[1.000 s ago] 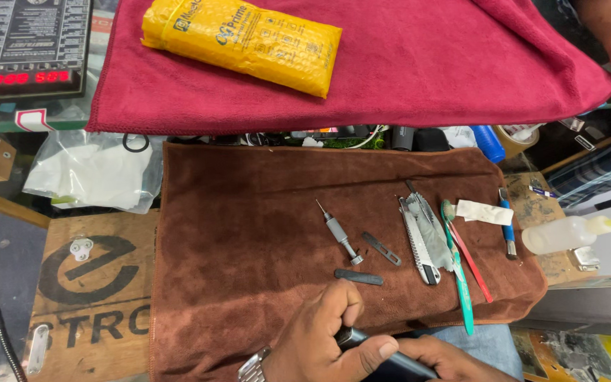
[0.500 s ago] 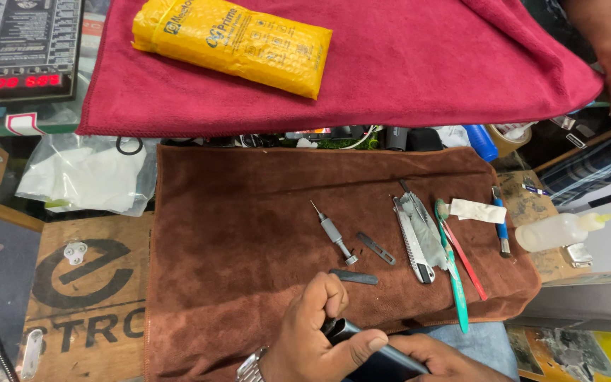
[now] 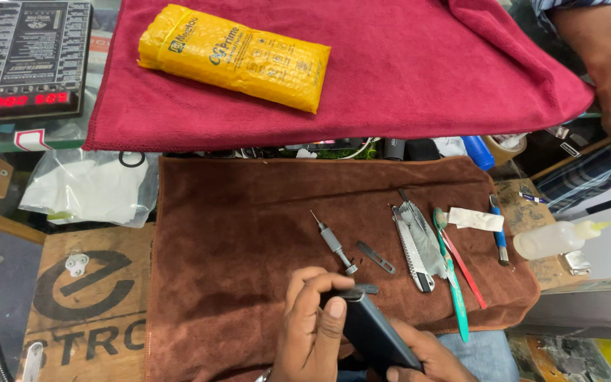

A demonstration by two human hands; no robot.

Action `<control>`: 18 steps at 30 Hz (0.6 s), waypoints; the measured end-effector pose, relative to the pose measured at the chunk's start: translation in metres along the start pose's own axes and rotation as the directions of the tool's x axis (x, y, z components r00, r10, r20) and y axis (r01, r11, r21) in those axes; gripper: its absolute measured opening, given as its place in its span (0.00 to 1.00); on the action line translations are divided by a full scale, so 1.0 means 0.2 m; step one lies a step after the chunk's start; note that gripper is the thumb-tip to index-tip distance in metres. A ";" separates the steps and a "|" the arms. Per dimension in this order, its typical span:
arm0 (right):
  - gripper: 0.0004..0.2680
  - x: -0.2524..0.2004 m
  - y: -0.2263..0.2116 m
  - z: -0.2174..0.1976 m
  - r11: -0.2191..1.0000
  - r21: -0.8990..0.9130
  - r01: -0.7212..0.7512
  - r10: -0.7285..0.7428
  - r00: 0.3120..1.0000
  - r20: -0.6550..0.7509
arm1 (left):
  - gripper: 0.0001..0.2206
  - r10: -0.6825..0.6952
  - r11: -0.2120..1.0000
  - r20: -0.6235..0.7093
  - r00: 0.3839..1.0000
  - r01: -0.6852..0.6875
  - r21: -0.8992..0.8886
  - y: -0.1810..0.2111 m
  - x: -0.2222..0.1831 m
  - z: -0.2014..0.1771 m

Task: The person uses a metal spudger to pry open the casing of a small black electronic device. They then use a screwdriver to remove screws and a cotton swab to clean the device's interior. The person continues to manipulate the device and its components with various tools.

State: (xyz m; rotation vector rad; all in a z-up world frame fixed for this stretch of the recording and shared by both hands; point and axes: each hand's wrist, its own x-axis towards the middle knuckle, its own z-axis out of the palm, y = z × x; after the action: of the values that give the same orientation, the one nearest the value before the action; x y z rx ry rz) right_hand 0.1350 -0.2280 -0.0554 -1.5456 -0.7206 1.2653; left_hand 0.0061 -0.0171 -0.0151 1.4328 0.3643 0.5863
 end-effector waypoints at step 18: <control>0.34 0.14 -0.27 0.14 0.979 -0.100 0.177 -0.170 0.982 0.080 | 0.19 0.098 0.995 -0.126 0.987 -0.095 0.026 0.01 -0.05 -0.01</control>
State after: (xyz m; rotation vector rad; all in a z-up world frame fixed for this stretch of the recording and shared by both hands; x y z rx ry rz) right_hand 0.1229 -0.1760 -0.0145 -1.4936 -0.9620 1.1716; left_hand -0.0027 -0.0215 -0.0135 1.4419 0.4035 0.7566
